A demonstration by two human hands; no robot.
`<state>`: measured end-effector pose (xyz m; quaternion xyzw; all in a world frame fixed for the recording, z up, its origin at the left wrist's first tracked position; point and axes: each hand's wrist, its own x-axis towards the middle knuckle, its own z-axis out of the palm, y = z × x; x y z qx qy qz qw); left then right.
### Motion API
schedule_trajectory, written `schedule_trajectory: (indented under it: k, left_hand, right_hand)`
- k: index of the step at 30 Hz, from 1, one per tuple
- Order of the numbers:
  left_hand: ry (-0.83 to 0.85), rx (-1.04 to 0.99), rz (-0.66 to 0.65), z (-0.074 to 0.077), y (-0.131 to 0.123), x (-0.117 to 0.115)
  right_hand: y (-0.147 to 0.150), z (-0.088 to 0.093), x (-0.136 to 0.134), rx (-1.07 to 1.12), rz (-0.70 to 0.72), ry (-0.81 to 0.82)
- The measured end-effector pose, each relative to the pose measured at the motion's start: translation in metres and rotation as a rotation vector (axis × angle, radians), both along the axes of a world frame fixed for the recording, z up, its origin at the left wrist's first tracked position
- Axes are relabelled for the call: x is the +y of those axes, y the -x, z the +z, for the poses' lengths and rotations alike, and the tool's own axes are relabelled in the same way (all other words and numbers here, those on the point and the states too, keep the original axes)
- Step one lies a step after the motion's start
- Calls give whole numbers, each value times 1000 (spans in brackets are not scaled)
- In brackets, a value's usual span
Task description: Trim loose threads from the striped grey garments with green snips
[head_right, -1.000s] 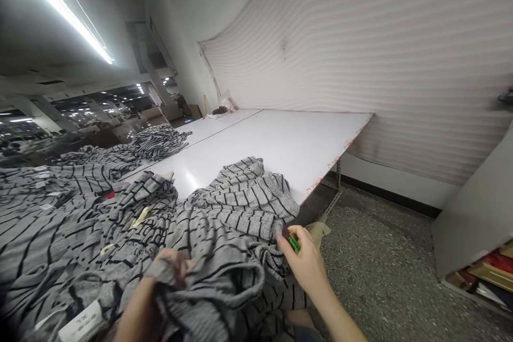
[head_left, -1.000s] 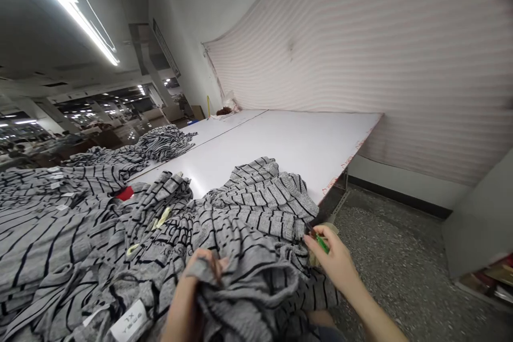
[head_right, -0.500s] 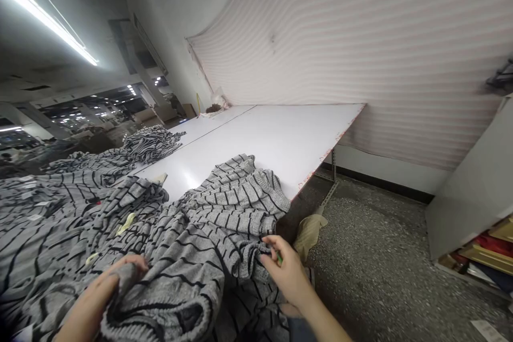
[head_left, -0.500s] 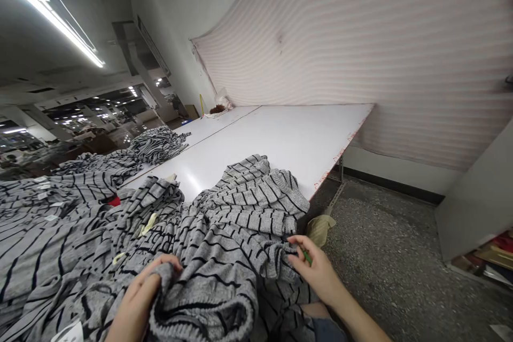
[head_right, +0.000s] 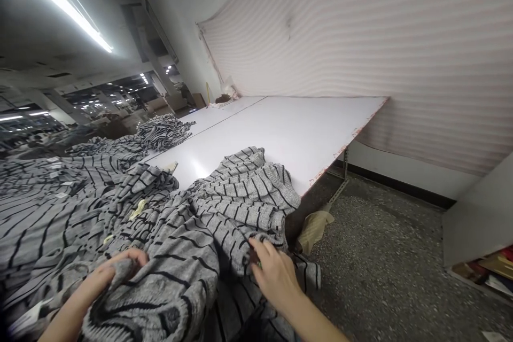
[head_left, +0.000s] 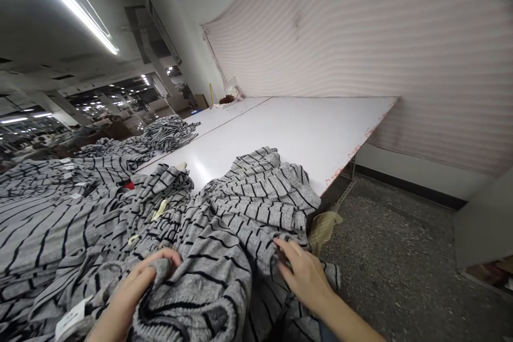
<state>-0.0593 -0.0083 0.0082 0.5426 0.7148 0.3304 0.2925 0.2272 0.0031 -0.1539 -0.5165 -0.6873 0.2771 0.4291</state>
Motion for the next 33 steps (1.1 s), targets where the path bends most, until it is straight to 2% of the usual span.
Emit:
schedule_trajectory:
  k: [2, 4, 6, 8, 11, 13, 15, 17, 19, 23, 28, 30, 33]
  left_hand:
    - [56, 32, -83, 2, -2, -7]
    - [136, 147, -159, 2, -6, -11]
    - [192, 338, -224, -3, -15, -13]
    - [199, 566, -281, -14, -27, -14]
    - [100, 903, -381, -33, -48, -16]
    - [-108, 1078, -543, -40, -59, -17]
    - [-315, 1134, -769, -41, -68, -17]
    - [-340, 1066, -939, -37, -76, -15]
    - [-195, 944, -980, -28, -84, -13]
    - [57, 719, -885, -9, -104, -6]
    - [131, 444, -749, 7, -117, 21]
    - [177, 246, -692, 11, -113, 36]
    - [318, -171, -671, 9, -104, 53]
  right_hand:
    - [-5, 3, 25, 18, -87, -22]
    - [-17, 9, 60, 39, -193, -15]
    - [-31, 15, 92, 61, -306, 8]
    - [-41, 18, 113, 81, -362, 26]
    - [-45, 15, 115, 112, -361, 22]
    - [-44, 10, 105, 142, -337, 13]
    - [-44, 5, 94, 173, -312, 6]
    - [-44, 4, 87, 193, -306, -4]
    - [-44, 4, 83, 195, -325, -19]
    - [-40, 11, 80, 170, -397, -67]
    - [-36, 19, 75, 166, -435, -106]
    - [-36, 23, 71, 183, -419, -92]
    - [-33, 27, 63, 225, -408, -60]
